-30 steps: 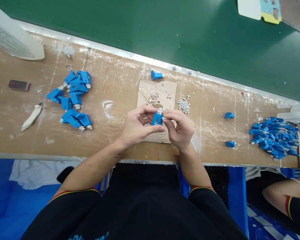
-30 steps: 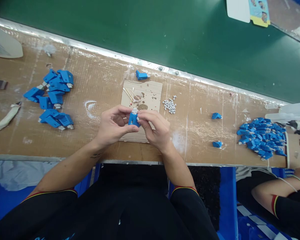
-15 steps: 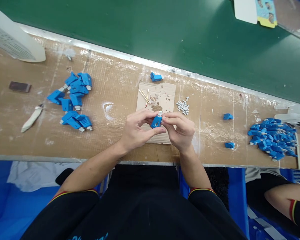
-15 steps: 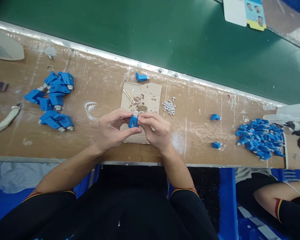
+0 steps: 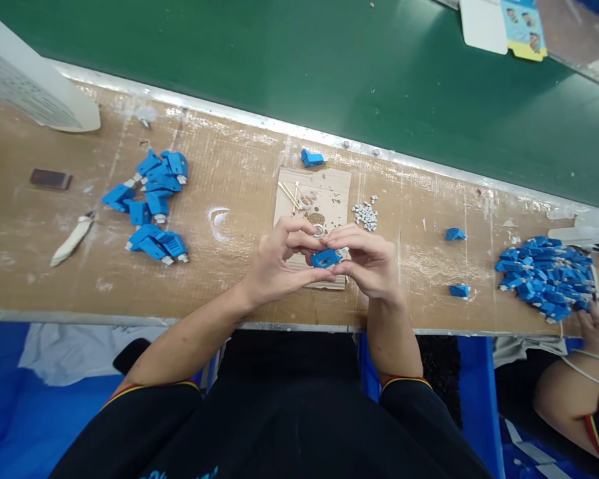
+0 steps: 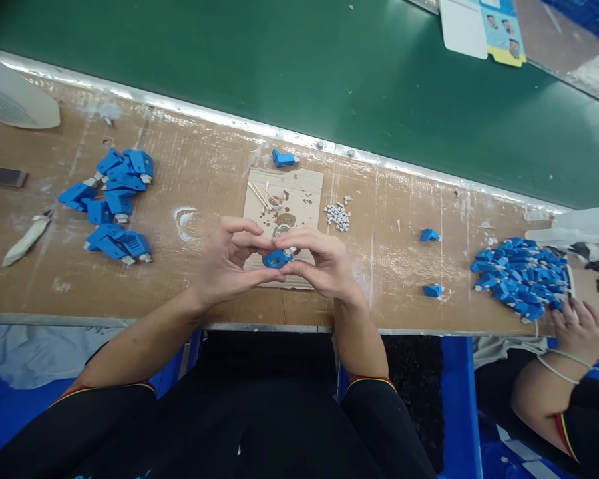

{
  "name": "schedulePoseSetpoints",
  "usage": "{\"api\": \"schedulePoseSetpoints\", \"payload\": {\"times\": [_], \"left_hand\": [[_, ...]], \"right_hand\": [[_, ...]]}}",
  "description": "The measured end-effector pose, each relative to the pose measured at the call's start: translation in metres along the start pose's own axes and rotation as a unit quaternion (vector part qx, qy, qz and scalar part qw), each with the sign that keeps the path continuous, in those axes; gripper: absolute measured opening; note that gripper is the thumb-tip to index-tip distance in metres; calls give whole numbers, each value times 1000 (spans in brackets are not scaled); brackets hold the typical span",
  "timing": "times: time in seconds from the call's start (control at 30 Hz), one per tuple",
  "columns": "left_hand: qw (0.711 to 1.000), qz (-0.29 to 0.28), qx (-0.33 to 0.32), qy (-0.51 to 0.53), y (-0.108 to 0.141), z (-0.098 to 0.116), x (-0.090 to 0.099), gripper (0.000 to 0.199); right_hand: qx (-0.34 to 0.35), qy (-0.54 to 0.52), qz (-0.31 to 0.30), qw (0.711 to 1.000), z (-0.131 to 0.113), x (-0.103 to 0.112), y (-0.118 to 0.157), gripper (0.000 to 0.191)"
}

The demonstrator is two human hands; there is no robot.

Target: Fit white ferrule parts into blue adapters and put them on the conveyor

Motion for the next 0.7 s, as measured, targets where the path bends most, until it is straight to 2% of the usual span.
{"api": "schedulePoseSetpoints", "payload": {"times": [0.13,0.3,0.43,0.5,0.57,0.63,0.7], "left_hand": [[1000,13,7,16,-1,1,1,55],[999,42,-4,29,-3,-3,-2,56],[999,27,-37,-15,-8,-3,-3,53],[993,38,-73,-80,-6,7,13,49],[971,87,-110,-196,3,26,43,46],[927,147,-119,-325,22,47,81,38],[877,186,-76,-435,44,63,119,36]], "right_hand": [[46,30,39,998,-4,-3,-1,24],[67,75,78,992,-7,-8,-1,23],[65,135,83,985,-7,-5,2,21],[60,161,110,979,-6,10,6,19],[35,214,171,961,-1,39,14,19],[-32,304,238,922,9,76,26,23],[-130,379,287,870,19,113,43,27]]}}
Point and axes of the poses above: each hand's wrist, its own y-axis away from the middle knuckle, its own x-axis out of the back of the hand, z = x × y, the point moved 4 cm from there along -y, towards the middle knuckle, and after that the axes turned 7 degrees about x, right-handed, at the moved point
